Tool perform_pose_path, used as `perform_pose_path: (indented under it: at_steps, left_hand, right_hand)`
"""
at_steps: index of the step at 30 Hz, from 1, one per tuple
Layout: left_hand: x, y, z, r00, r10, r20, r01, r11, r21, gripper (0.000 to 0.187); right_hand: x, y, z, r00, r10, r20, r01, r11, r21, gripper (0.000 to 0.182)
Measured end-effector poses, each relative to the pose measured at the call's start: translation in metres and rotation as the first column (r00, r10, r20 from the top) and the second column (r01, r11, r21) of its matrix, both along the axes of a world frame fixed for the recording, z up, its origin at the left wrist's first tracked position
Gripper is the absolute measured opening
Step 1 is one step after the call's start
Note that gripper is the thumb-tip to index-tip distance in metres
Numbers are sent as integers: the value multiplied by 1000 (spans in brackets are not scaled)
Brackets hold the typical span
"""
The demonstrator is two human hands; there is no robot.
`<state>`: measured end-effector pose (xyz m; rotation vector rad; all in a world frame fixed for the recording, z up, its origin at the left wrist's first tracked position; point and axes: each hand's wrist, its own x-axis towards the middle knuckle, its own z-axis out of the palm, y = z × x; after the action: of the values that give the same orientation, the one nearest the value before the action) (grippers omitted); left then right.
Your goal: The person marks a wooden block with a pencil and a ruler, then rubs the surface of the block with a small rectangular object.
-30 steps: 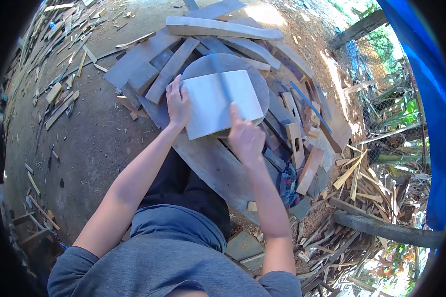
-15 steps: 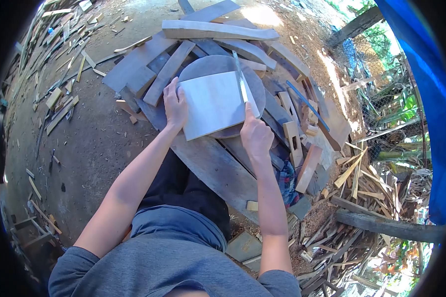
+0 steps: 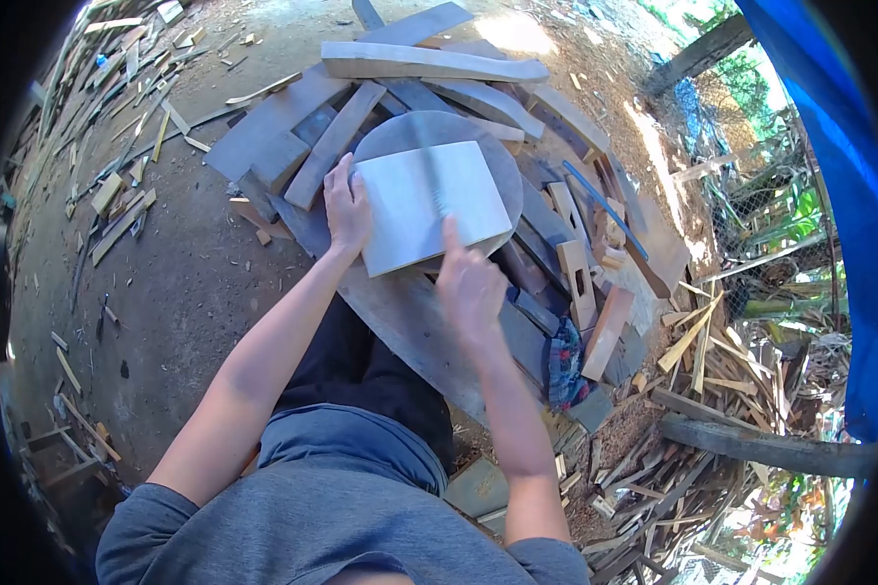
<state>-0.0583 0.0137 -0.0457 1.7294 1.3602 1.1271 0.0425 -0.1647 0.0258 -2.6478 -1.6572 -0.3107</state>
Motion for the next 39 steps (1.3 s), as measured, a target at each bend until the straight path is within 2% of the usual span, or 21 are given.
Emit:
perform_pose_path:
  at_steps: [4, 6, 9, 12, 14, 16, 18, 20, 24, 26, 28, 30, 31, 32, 34, 35, 36, 38, 39]
  left_hand:
    - [0, -2, -1, 1000, -8, 20, 8, 1000, 10, 42]
    - [-1, -5, 1, 1000, -11, 11, 11, 1000, -4, 42]
    - [0, -4, 4, 1000, -2, 9, 2, 1000, -2, 41]
    - [-1, -1, 1, 1000, -5, 3, 5, 1000, 2, 42]
    - [0, -1, -1, 1000, -18, -7, 18, 1000, -6, 42]
    - [-1, -1, 0, 1000, -13, 17, 13, 1000, -1, 42]
    - [-2, -3, 0, 1000, -24, 13, 24, 1000, -18, 42]
    - [0, -3, 2, 1000, -17, 25, 18, 1000, -17, 42]
    - [-2, -2, 3, 1000, -12, 1, 12, 1000, -2, 42]
    - [-1, -2, 2, 1000, -16, -2, 16, 1000, -15, 43]
    - [-2, -1, 1, 1000, -20, 0, 20, 1000, -23, 43]
    - [-4, -2, 0, 1000, -28, -6, 28, 999, -29, 43]
    - [-1, -1, 2, 1000, -26, 3, 26, 999, -19, 43]
    - [1, -3, 3, 1000, -25, 11, 25, 1000, -15, 43]
    - [-1, -3, 4, 1000, -12, -6, 12, 1000, -9, 42]
    - [-2, -2, 4, 1000, -5, -1, 5, 1000, -1, 42]
    - [-2, -2, 3, 1000, -8, -6, 8, 1000, -6, 42]
    - [-1, -2, 2, 1000, -13, -13, 13, 1000, -18, 42]
    - [-1, -1, 1, 1000, -16, 0, 16, 1000, -19, 42]
  right_hand:
    - [-31, -27, 12, 987, 118, -105, -121, 992, -20, 55]
    - [2, -22, -1, 995, 76, -67, -76, 997, 9, 56]
    - [39, -4, -5, 992, -86, -93, 92, 994, 59, 50]
    - [14, -6, -8, 998, -57, 3, 57, 998, 23, 50]
    - [-20, -20, 0, 999, -16, -38, 17, 999, 29, 51]
    - [-38, -33, 8, 980, 87, -179, -90, 996, -10, 52]
    - [-6, -30, -1, 987, 69, -142, -67, 998, 19, 52]
    - [30, -20, -6, 992, -79, -94, 85, 994, 62, 52]
    - [36, -9, -9, 993, -103, -66, 108, 991, 81, 53]
    - [-6, -18, -1, 998, -12, -57, 13, 1000, 20, 54]
    - [-20, -26, 2, 990, 36, -136, -40, 999, -31, 56]
    - [-1, -28, -1, 999, 40, -32, -40, 999, 6, 57]
    - [16, -23, -3, 1000, -30, 0, 30, 1000, 4, 54]
    - [33, -20, -7, 1000, -29, 8, 29, 1000, 7, 54]
    - [50, -8, -5, 992, -101, -82, 108, 989, 97, 50]
    - [47, -7, -9, 990, -113, -78, 119, 990, 77, 50]
    - [34, -8, -7, 991, -108, -74, 114, 990, 83, 50]
    - [-4, -19, -1, 998, 24, -52, -22, 999, 37, 52]
    - [-18, -27, 8, 987, 78, -140, -81, 997, -12, 54]
